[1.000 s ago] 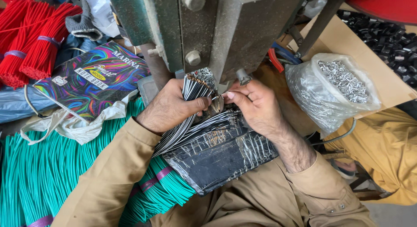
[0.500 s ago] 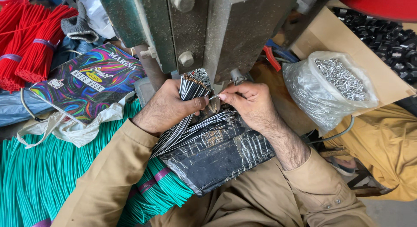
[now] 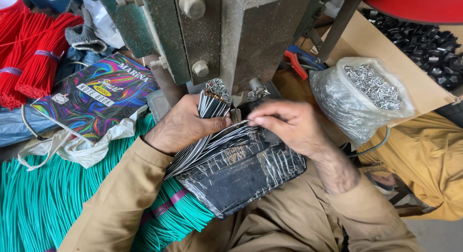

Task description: The person holds a bundle of black wires in one hand and repeatedly places a metal terminal onto a wire end under a bench-mounted crimping press, operating the press to crimp the terminal onto the wire, then reaches into a bag of metal terminals for the next one. The crimped wires accumulate in the bundle as the cycle repeats.

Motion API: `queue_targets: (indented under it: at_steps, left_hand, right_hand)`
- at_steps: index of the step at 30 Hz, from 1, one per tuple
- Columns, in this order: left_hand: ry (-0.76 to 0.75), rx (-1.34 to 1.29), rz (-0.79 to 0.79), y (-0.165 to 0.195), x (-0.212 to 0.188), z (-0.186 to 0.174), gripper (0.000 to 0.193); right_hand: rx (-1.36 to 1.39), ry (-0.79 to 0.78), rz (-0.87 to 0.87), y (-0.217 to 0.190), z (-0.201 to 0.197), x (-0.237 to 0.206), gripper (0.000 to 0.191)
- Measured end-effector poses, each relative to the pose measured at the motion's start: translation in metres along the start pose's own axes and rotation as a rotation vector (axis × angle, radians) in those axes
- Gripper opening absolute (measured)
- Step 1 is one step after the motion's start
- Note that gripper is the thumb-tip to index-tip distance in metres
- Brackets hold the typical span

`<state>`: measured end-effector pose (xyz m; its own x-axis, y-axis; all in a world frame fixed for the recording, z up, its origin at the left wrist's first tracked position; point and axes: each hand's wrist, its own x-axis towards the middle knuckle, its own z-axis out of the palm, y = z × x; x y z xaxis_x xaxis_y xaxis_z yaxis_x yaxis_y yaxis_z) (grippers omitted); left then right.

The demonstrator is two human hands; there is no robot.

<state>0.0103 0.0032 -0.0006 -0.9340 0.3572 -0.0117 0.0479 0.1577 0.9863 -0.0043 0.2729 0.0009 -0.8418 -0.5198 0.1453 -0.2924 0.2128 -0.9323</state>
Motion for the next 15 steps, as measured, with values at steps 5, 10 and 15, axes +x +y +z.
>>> queue_targets:
  at_steps: [5, 10, 15]
  left_hand:
    - [0.005, 0.024, -0.014, -0.001, 0.004, -0.001, 0.016]
    - [0.007, 0.036, -0.035, -0.002, 0.003, -0.001, 0.016]
    - [-0.010, 0.039, -0.018, 0.001, 0.003, 0.000, 0.014]
  right_hand:
    - [-0.600, -0.080, 0.028, -0.012, -0.036, -0.026, 0.016]
    - [-0.545, -0.025, -0.012, 0.007, -0.035, -0.033, 0.018]
    - [-0.611, 0.051, -0.073, 0.018, -0.029, -0.033, 0.018]
